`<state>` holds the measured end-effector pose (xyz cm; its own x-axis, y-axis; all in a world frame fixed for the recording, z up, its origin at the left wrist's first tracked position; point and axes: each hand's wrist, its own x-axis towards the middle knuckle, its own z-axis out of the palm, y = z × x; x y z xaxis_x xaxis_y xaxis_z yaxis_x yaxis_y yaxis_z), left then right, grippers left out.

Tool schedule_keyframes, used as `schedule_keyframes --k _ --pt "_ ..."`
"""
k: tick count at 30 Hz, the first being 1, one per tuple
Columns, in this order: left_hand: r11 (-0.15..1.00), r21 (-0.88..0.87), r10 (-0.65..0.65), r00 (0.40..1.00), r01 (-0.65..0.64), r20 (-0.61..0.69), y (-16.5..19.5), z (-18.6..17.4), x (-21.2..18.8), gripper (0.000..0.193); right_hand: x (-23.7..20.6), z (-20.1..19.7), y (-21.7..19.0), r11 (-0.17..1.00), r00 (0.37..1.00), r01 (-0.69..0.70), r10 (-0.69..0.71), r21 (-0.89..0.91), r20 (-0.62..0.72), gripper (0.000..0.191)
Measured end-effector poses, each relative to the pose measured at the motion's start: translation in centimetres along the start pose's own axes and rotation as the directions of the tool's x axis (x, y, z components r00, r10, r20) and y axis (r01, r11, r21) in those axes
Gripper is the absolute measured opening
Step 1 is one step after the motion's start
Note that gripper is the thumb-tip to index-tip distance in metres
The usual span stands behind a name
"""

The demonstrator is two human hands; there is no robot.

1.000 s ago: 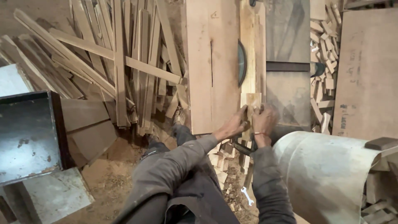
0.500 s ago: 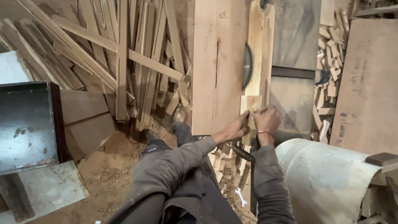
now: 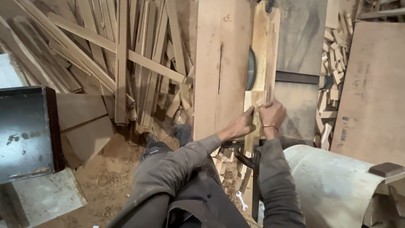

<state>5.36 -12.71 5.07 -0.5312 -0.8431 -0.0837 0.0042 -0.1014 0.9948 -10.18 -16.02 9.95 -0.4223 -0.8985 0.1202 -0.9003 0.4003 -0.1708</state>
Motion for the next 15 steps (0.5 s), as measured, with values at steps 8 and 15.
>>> schedule_keyframes --k 8,15 --pt "0.994 -0.055 0.089 0.995 -0.091 -0.040 -0.8 -0.5 1.5 0.095 1.2 -0.1 -1.8 1.000 1.000 -0.018 0.018 0.006 -0.015 0.014" --pt "0.990 -0.115 0.076 0.995 -0.084 -0.070 -1.3 -0.7 2.9 0.099 2.6 0.1 -3.1 0.999 0.999 -0.048 0.048 -0.007 -0.026 0.015"
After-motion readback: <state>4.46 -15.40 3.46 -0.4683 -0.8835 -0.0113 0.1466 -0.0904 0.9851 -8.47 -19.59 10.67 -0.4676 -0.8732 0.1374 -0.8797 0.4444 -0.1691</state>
